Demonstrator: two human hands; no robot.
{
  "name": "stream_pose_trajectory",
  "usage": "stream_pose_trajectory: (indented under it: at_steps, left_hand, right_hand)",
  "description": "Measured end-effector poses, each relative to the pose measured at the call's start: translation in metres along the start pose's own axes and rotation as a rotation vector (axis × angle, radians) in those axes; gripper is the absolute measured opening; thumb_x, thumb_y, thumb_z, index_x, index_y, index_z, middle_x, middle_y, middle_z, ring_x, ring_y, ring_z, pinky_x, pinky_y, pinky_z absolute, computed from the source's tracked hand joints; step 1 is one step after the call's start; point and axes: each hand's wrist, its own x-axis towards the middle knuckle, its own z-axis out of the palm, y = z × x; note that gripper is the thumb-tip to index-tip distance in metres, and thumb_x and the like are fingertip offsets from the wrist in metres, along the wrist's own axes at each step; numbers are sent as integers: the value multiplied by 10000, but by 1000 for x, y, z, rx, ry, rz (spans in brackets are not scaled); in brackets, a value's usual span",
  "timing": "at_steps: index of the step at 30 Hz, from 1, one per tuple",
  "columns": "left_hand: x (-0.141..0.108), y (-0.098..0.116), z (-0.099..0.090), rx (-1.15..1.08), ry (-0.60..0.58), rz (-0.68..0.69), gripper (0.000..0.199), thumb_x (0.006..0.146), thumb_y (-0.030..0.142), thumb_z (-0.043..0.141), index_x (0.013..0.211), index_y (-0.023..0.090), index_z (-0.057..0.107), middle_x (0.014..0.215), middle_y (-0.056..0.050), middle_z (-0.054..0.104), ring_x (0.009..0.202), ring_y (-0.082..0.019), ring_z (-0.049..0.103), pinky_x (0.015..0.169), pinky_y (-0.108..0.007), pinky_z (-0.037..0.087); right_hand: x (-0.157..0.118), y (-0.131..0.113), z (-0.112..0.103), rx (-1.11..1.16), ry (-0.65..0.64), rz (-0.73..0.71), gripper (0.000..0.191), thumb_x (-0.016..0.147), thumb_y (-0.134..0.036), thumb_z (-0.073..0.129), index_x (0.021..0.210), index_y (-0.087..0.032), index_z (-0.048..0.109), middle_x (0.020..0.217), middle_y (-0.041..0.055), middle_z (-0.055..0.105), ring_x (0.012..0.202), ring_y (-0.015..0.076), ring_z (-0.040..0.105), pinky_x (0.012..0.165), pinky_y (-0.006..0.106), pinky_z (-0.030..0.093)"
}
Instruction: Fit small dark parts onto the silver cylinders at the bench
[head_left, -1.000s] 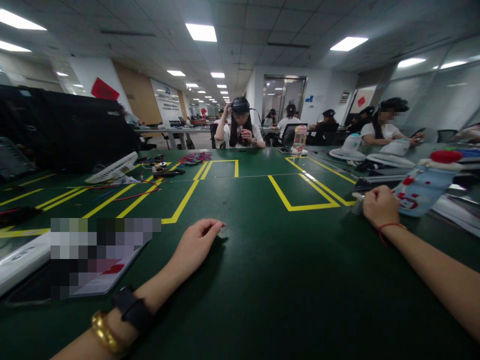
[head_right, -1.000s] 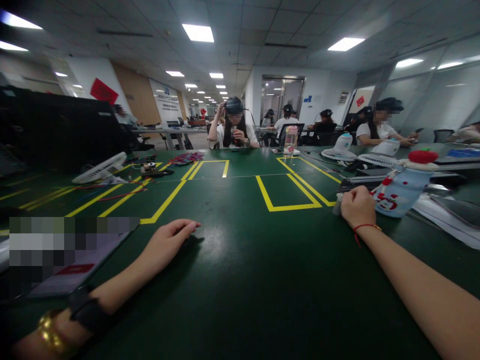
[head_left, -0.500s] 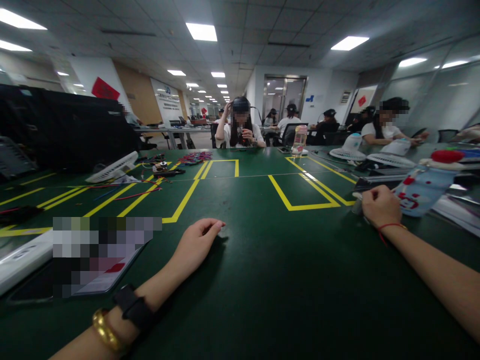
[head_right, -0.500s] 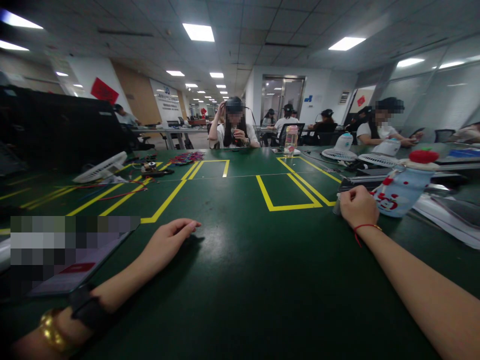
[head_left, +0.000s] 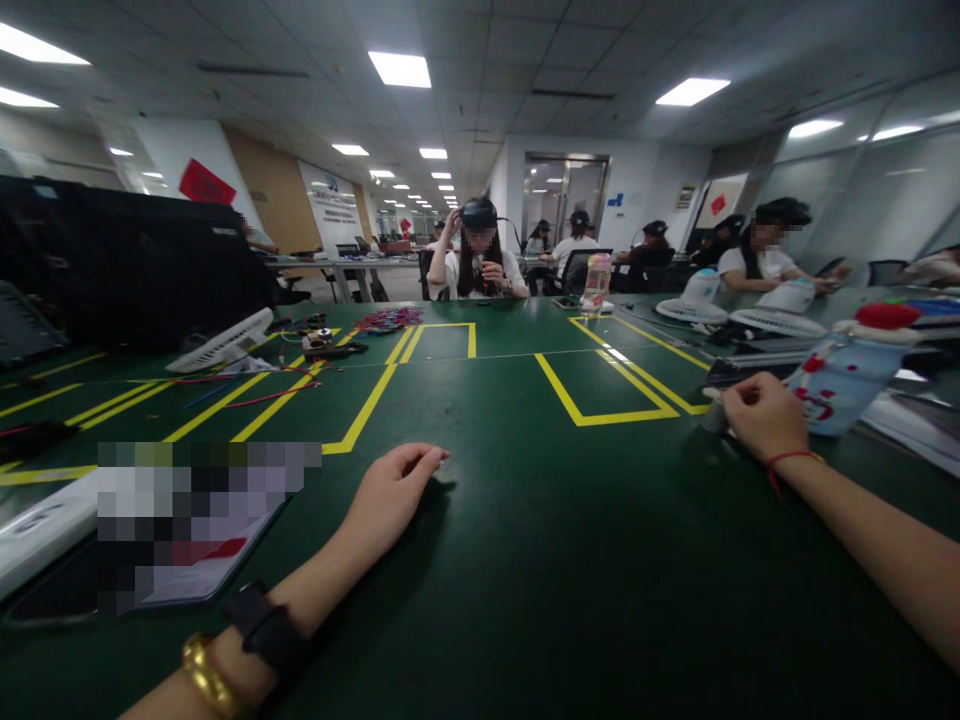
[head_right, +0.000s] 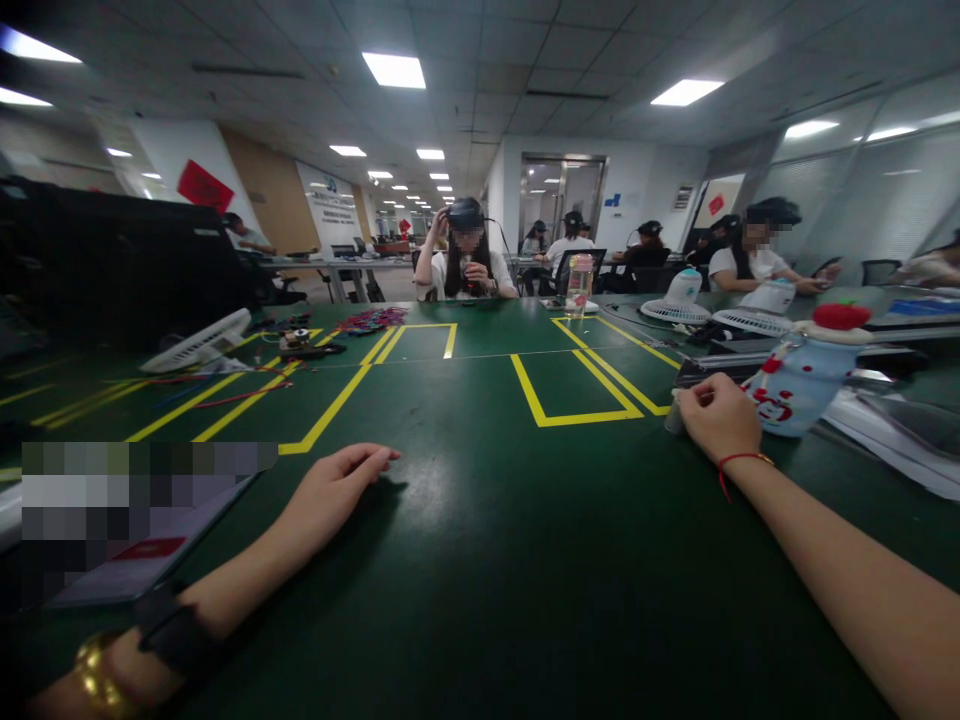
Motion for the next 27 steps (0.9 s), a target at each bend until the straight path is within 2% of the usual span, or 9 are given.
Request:
stream_pose_trajectory:
  at_steps: [5,9,11,14,17,19,21,23,27]
  left_hand:
    - [0,1,-1,-35,18,-1,403,807,499,462,933,187,683,882,-54,691,819,-230,609,738,-330,437]
    - [-2,3,-2,-39,31,-6,402,802,498,465,924,185,685,890,-58,696,815,-235,613,744,-344,445]
    - [-2,2,-2,-54,37,-5,403,800,495,463,918,181,687,888,-60,696,819,-234,614,750,-346,449]
    - [0,1,-1,-74,50,1,396,798,490,468,910,181,689,881,-57,696,827,-230,616,744,-339,452]
    - [1,-1,1,-68,66,1,386,804,486,464,895,183,687,862,-53,692,816,-222,616,733,-333,451]
    - [1,-1,2,-38,61,12,383,809,486,461,894,184,681,843,-47,684,795,-215,613,725,-331,449]
    - [-1,2,3,-4,49,44,381,818,483,458,937,186,665,857,-45,672,781,-207,606,720,-331,449]
    - [-6,8,3,32,54,99,380,829,469,460,1018,187,631,912,-53,650,792,-202,592,718,-330,454]
    - [-26,27,3,128,40,371,440,796,403,552,1185,200,522,1080,-82,578,947,-222,544,846,-364,430]
  right_hand:
    - [-7,-1,-12,92,-126,-39,214,727,-355,527,820,-169,575,824,82,618,705,162,541,653,288,390]
    - [-18,-2,-11,188,-166,-49,288,805,-327,425,997,-158,559,968,114,620,781,166,576,668,281,422]
    - [-22,-2,-11,199,-163,-81,328,782,-345,484,1052,-167,539,1021,119,606,835,179,576,714,295,425]
    - [-23,-5,-12,166,-159,-144,365,659,-345,637,966,-160,568,1020,127,593,907,221,547,813,347,401]
    - [-34,-27,-13,161,-138,-185,375,631,-351,666,930,-144,576,1019,129,583,929,234,532,854,392,390]
    - [-55,-62,-15,314,-203,-187,421,658,-371,662,995,-143,556,1023,116,585,893,209,557,830,390,421]
    - [-88,-108,-20,622,-437,-161,447,685,-369,665,1051,-154,525,1022,101,598,856,179,589,811,373,453]
    - [-126,-155,-25,923,-844,-86,453,701,-351,672,1073,-161,496,993,90,617,856,168,608,825,374,465]
    - [-187,-212,-31,1376,-1367,336,390,702,-318,689,1020,-164,522,995,58,614,799,132,610,770,349,502]
